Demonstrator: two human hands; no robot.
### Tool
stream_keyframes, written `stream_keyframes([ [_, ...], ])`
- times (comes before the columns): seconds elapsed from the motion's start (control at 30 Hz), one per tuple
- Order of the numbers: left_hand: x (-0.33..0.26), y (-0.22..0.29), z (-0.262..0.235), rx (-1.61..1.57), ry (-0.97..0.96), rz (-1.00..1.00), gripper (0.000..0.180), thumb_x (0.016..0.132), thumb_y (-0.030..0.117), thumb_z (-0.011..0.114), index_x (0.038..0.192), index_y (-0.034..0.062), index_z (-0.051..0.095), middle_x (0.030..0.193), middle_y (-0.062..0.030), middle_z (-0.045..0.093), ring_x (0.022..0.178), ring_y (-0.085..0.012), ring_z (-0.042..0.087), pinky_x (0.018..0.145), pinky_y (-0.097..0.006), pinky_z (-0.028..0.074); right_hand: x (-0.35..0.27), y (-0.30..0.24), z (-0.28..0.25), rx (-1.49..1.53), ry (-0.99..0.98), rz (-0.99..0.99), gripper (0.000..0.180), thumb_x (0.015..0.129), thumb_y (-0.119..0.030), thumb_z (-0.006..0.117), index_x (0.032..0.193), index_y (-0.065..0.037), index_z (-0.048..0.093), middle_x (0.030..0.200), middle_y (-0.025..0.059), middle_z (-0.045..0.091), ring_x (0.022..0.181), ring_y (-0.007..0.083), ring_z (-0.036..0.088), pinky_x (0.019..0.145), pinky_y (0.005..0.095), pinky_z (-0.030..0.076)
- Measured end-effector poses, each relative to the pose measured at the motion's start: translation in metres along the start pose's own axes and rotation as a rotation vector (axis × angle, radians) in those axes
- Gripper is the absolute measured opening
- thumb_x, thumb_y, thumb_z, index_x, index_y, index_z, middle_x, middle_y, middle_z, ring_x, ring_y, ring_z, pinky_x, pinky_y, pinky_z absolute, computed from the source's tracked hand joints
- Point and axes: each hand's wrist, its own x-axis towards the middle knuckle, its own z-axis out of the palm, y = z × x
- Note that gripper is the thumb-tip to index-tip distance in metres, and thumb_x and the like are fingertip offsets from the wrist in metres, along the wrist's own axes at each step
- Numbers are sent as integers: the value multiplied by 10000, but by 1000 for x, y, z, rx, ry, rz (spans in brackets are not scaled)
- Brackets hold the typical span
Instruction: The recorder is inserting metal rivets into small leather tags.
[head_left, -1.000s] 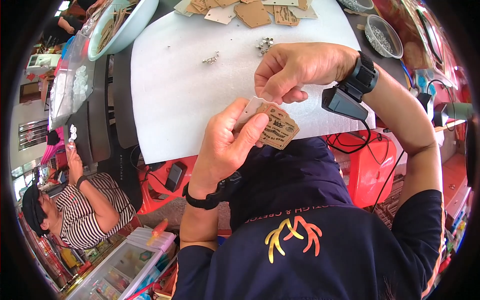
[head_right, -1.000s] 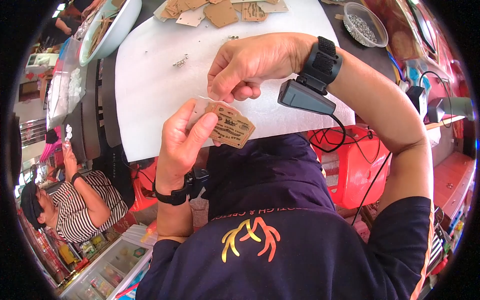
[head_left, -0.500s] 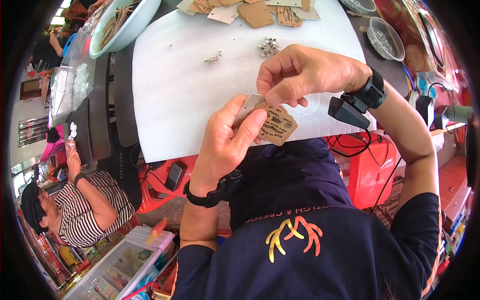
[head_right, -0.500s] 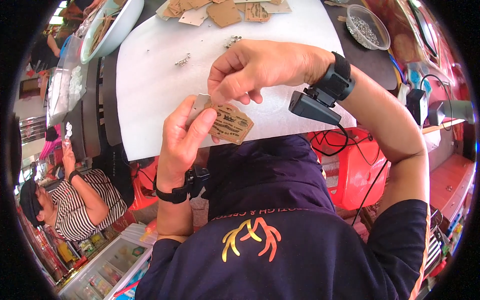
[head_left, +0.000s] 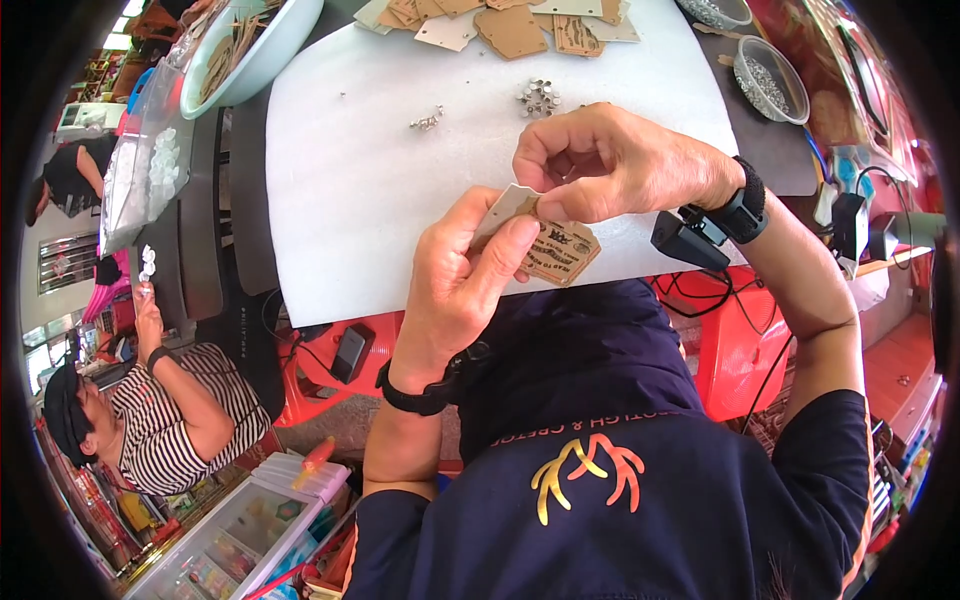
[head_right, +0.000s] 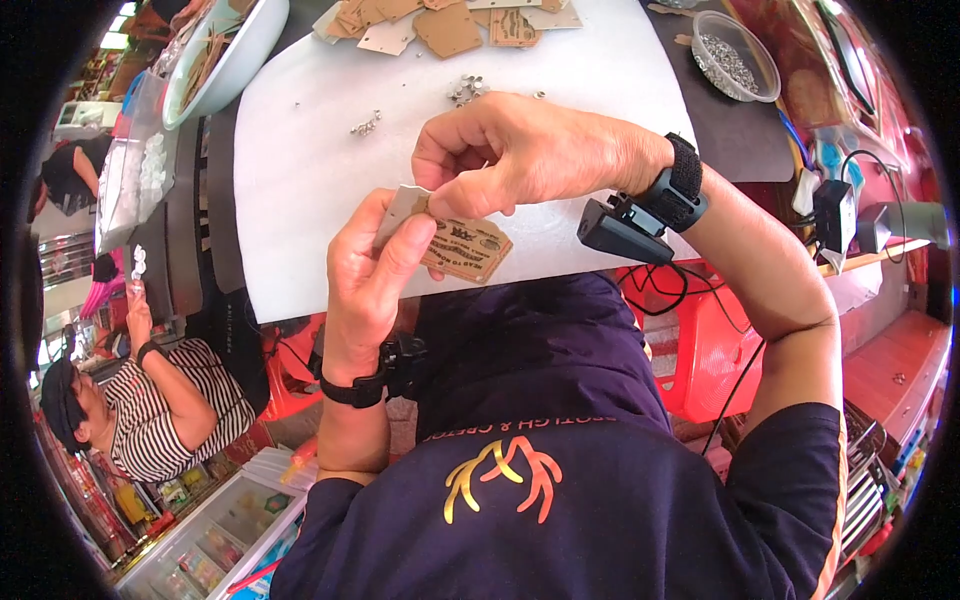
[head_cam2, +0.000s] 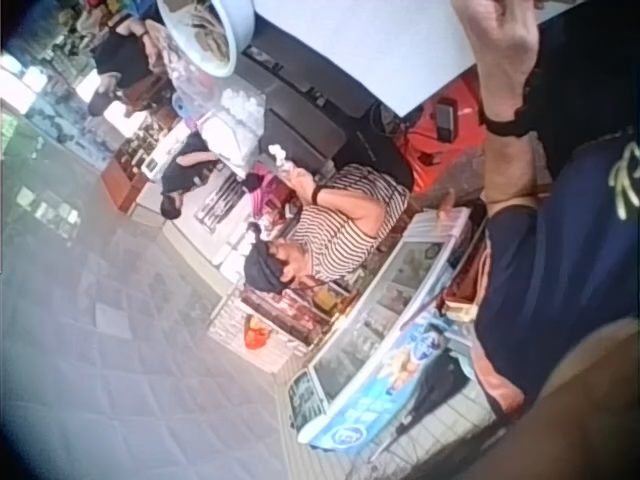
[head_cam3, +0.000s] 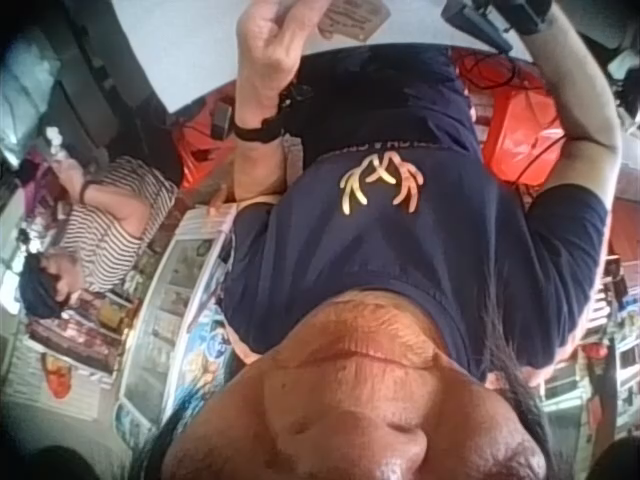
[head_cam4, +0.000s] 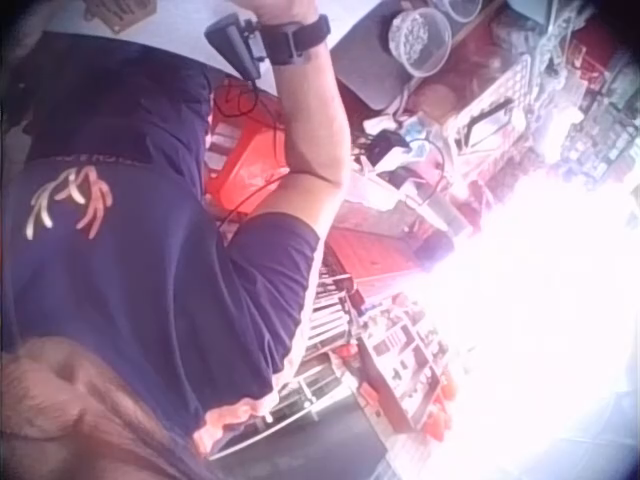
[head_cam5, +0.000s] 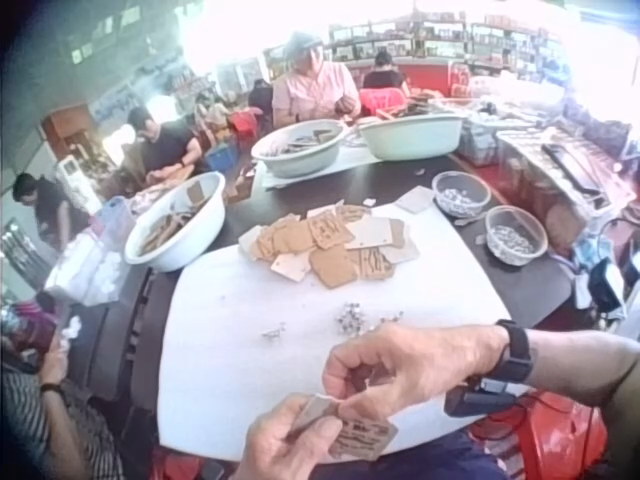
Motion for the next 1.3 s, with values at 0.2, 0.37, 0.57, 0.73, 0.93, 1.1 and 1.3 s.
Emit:
stream_keyframes([
  [0.2,1,-2,3,-28,93,85,177,963,155,610,1050,10,559,854,-31,639,714,-55,570,598,-214,465,-2,-6,4,124,33,64,203,900,-193,654,973,-9,612,798,-26,576,686,55,533,605,216,431],
  [0.37,3,2,3,-27,87,101,185,965,151,604,1072,14,541,902,-39,646,744,-52,578,595,-210,462,-2,7,6,475,75,83,289,947,-292,621,976,-7,656,780,4,616,706,87,593,618,248,499],
  [0.57,3,3,4,-71,60,51,185,978,161,582,1085,17,536,940,-52,656,757,-62,583,601,-210,455,2,18,3,554,-10,111,296,954,-312,608,977,-22,666,794,-4,635,713,71,605,618,235,504],
  [0.73,5,2,2,-73,26,31,183,990,162,559,1102,23,525,934,-41,650,759,-58,571,604,-213,450,1,15,1,478,24,114,301,942,-320,618,960,-24,672,770,-7,634,691,61,601,615,219,499],
  [0.93,5,4,4,4,50,9,150,980,160,579,1041,30,537,862,-16,622,701,-37,529,575,-201,432,0,9,-6,325,-5,123,303,943,-306,594,942,-14,676,750,3,635,661,75,602,612,219,501],
  [1.1,5,8,6,42,60,-1,141,958,153,615,984,33,546,788,6,595,637,-20,488,539,-187,411,-2,7,-10,292,-36,121,288,927,-283,590,944,-9,677,758,21,639,678,96,613,617,230,508],
  [1.3,6,8,8,29,71,-27,134,936,130,644,944,36,549,754,20,574,604,-9,465,516,-179,397,-3,8,-8,302,-44,132,295,910,-292,597,931,-7,672,769,33,634,688,111,610,630,245,508],
])
